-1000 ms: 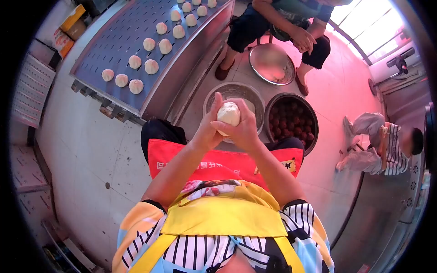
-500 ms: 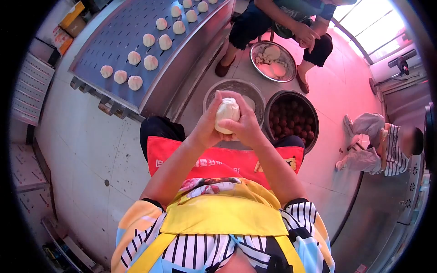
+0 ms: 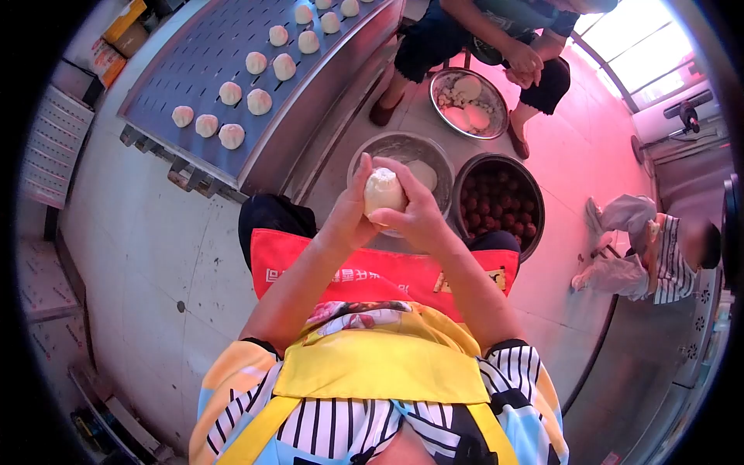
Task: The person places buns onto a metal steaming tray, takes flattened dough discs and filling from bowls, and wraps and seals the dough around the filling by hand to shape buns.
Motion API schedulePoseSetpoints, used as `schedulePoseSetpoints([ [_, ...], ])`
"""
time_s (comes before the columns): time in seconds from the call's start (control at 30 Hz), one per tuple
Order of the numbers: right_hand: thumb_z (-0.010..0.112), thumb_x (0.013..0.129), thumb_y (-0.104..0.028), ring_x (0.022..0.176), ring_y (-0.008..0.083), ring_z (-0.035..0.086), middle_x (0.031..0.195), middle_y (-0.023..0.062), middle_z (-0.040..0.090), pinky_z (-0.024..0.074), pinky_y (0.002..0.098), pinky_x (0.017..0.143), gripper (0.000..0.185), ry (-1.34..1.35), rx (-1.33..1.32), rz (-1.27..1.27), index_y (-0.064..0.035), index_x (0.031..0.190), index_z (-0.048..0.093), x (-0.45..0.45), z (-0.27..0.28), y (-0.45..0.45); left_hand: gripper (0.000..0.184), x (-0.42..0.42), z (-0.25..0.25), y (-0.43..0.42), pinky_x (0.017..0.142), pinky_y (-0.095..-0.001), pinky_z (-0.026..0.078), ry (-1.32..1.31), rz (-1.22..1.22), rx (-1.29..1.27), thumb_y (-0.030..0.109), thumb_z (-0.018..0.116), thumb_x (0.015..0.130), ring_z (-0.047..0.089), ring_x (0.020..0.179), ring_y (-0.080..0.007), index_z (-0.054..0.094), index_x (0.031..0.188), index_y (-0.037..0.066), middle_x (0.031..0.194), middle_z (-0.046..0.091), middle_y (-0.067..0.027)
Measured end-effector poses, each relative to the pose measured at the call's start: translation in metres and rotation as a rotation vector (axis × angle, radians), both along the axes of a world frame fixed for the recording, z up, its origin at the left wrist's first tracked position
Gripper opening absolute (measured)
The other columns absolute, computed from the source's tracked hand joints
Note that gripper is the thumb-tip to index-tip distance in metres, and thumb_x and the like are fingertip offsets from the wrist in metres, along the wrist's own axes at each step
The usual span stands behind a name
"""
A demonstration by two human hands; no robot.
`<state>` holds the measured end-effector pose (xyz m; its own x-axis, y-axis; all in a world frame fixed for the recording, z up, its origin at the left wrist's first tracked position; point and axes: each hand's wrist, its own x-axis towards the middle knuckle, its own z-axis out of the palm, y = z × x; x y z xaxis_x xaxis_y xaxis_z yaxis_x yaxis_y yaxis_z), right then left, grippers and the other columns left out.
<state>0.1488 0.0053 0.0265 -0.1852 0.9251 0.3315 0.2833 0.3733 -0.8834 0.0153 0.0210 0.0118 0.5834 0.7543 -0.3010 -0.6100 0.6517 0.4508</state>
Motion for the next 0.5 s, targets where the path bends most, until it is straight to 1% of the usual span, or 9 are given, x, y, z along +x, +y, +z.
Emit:
schedulePoseSetpoints([
  [0.07,0.078,0.066,-0.034,0.107,0.0322,0.052,0.113,0.0149,0.055,0.0398,0.04,0.094,0.065,-0.069,0.072,0.084,-0.0037,0.118,0.055,0.011,0.003,0.005,0.059,-0.003,-0.021,0.002,0.072,-0.0282,0.053,0.141,0.105,0.21,0.064,0.039,0.089,0.063,0.086,-0.0152,0.056,0.106,0.009,0.094,0.062,-0.0039],
  [0.1,0.078,0.067,-0.032,0.102,0.031,0.054,0.109,0.0143,0.056,0.0417,0.0389,0.09,0.059,-0.13,0.154,0.019,-0.0036,0.114,0.057,0.015,0.011,0.003,0.059,-0.004,-0.028,0.003,0.071,-0.0271,0.052,0.211,0.159,0.314,0.063,0.039,0.09,0.063,0.085,-0.0146,0.055,0.106,0.008,0.093,0.062,-0.0044],
  [0.17,0.077,0.069,-0.028,0.092,0.0286,0.057,0.1,0.0131,0.058,0.0455,0.0366,0.082,0.048,-0.248,0.315,-0.108,-0.0033,0.107,0.061,0.019,0.033,0.0,0.057,-0.007,-0.025,0.002,0.07,-0.0252,0.05,0.377,0.24,0.465,0.06,0.04,0.091,0.06,0.083,-0.0122,0.054,0.105,0.007,0.091,0.061,-0.0046],
  [0.2,0.076,0.069,-0.025,0.086,0.027,0.058,0.094,0.012,0.058,0.0459,0.0354,0.077,0.042,-0.238,0.207,-0.094,-0.003,0.102,0.062,0.021,0.038,-0.003,0.057,-0.009,-0.023,0.001,0.07,-0.0243,0.049,0.462,0.28,0.537,0.059,0.04,0.092,0.059,0.081,-0.011,0.054,0.105,0.006,0.09,0.06,-0.0047],
  [0.27,0.075,0.071,-0.02,0.072,0.0239,0.058,0.083,0.0098,0.058,0.0468,0.0329,0.065,0.03,-0.218,-0.005,-0.071,-0.0024,0.092,0.064,0.023,0.044,-0.007,0.056,-0.007,-0.022,0.001,0.069,-0.0231,0.047,0.48,0.316,0.539,0.059,0.04,0.092,0.057,0.079,-0.0087,0.054,0.103,0.006,0.088,0.059,-0.0037],
  [0.37,0.072,0.072,-0.013,0.059,0.0205,0.055,0.071,0.0078,0.056,0.0434,0.0315,0.054,0.018,-0.19,0.081,-0.053,-0.0018,0.081,0.062,0.017,0.045,-0.005,0.057,-0.004,-0.019,0.003,0.068,-0.022,0.046,0.536,0.338,0.596,0.059,0.041,0.092,0.056,0.078,-0.0071,0.053,0.102,0.005,0.087,0.058,-0.0029],
  [0.5,0.07,0.073,-0.011,0.064,0.0209,0.057,0.074,0.0101,0.057,0.0446,0.0312,0.058,0.015,-0.176,0.019,-0.05,-0.0022,0.083,0.062,0.014,0.045,-0.002,0.057,-0.005,-0.022,0.003,0.069,-0.021,0.045,0.687,0.335,0.681,0.059,0.041,0.092,0.055,0.078,-0.0064,0.053,0.102,0.004,0.088,0.058,-0.003],
])
